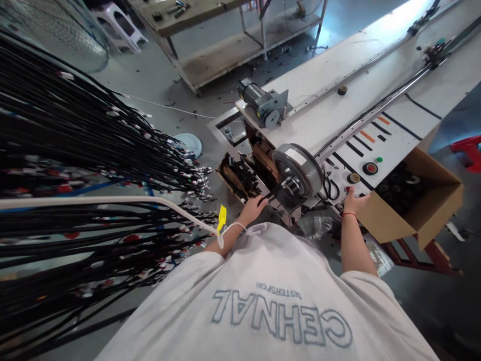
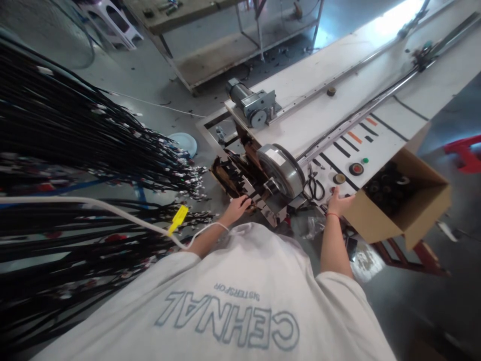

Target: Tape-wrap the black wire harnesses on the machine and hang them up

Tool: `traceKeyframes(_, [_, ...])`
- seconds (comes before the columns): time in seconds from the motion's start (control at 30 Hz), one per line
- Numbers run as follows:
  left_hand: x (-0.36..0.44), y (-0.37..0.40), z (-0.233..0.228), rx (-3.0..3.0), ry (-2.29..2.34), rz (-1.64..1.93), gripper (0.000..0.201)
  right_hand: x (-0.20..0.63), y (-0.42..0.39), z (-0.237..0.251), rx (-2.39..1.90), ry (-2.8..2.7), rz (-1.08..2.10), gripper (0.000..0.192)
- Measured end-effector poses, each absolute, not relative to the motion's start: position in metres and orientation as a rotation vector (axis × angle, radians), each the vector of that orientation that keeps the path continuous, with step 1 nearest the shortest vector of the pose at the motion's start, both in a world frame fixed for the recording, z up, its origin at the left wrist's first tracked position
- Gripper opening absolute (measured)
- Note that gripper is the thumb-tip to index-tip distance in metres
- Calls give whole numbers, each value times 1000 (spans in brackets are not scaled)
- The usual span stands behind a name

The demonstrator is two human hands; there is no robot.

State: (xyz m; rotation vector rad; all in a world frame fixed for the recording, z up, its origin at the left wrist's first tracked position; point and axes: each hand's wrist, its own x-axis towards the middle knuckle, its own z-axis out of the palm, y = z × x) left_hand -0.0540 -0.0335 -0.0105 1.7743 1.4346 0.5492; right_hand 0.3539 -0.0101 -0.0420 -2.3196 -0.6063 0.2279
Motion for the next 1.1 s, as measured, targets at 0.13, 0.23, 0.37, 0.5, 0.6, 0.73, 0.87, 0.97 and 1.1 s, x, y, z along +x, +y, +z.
traceKeyframes(0.13, [-55, -37, -15, 1738, 1430, 576, 38, 354, -10, -43, -2326, -593, 207, 89])
traceKeyframes(0.23, [-56, -37, -15, 1690, 1438, 583, 39, 354, -10, -42, -2326, -601, 205, 89])
traceKeyframes(0.37, [-50, -30, -9, 1710, 1466, 567, 36, 353, -10, -41, -2325, -605, 226, 89])
traceKeyframes(0.5, [-37, -18, -1, 1782, 1469, 554, 29, 353, -10, -42, -2322, -609, 227, 89])
traceKeyframes(0.6, [-27, -9, 4, 1776, 1454, 593, 25, 354, -9, -42, -2317, -618, 219, 88])
traceKeyframes(0.73, [-21, 1, 6, 1746, 1465, 609, 26, 355, -9, -41, -2318, -622, 212, 88])
traceKeyframes(0.87, [-22, 5, 4, 1821, 1472, 593, 27, 356, -10, -42, -2343, -620, 209, 88])
traceKeyframes(0.97, [-29, 3, -2, 1897, 1511, 523, 32, 355, -10, -42, -2339, -631, 207, 88])
traceKeyframes(1.1, [-52, -9, -18, 1931, 1514, 394, 35, 352, -9, -39, -2338, -603, 227, 89])
